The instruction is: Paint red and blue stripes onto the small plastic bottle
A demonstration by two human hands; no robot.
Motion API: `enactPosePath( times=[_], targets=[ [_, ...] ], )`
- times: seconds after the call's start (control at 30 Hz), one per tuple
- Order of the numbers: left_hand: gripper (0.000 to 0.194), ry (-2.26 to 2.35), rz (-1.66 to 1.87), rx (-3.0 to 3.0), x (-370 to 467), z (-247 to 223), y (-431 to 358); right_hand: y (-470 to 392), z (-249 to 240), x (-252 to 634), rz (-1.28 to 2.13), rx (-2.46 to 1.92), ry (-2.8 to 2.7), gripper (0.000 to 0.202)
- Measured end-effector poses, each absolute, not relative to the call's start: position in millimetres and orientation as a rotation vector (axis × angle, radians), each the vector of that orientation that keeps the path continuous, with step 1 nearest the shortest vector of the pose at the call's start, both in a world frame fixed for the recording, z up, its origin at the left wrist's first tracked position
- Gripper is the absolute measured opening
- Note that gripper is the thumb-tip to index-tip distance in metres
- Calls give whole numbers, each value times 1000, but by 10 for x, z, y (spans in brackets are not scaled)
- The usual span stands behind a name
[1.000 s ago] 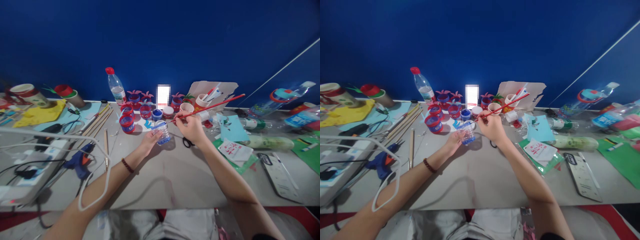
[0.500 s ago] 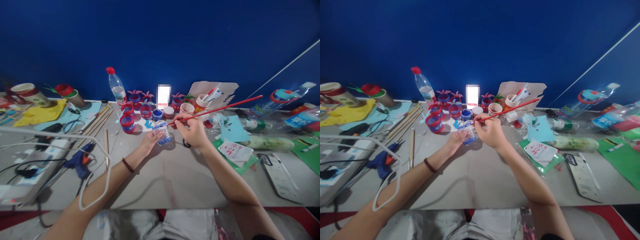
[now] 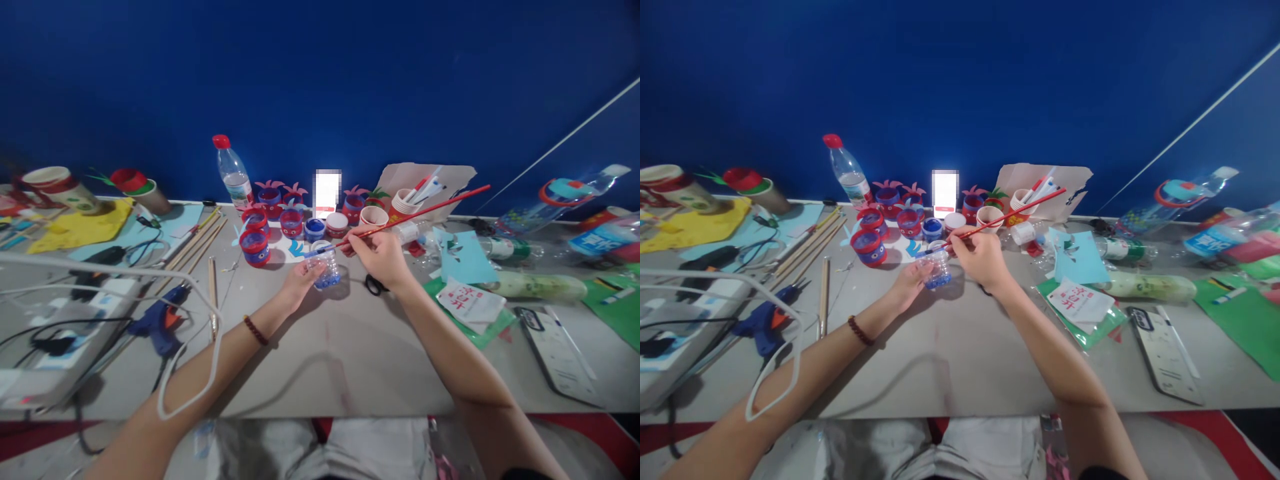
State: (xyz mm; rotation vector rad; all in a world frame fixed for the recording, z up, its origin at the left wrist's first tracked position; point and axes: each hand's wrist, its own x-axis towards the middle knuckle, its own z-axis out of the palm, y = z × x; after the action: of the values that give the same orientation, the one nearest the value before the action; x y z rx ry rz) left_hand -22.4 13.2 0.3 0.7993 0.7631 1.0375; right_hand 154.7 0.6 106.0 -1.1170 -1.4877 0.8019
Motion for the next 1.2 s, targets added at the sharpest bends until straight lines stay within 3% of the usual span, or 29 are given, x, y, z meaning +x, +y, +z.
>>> enactPosePath(
  times=[0.47, 0.73, 0.93, 1.2],
  targets=[
    [49, 701, 1067, 752, -215, 94, 124, 126, 1018, 1729, 551, -1185, -1432, 19],
    [48, 638, 1082, 703, -251, 78, 148, 185, 941, 1708, 708, -1213, -1625, 13],
    [53, 521, 1049, 777, -250, 79, 153, 188, 802, 1661, 937, -1145, -1800, 32],
    [50, 471, 1070, 755, -247, 110, 175, 287, 628, 1679, 1070, -1117, -1783, 33]
  ],
)
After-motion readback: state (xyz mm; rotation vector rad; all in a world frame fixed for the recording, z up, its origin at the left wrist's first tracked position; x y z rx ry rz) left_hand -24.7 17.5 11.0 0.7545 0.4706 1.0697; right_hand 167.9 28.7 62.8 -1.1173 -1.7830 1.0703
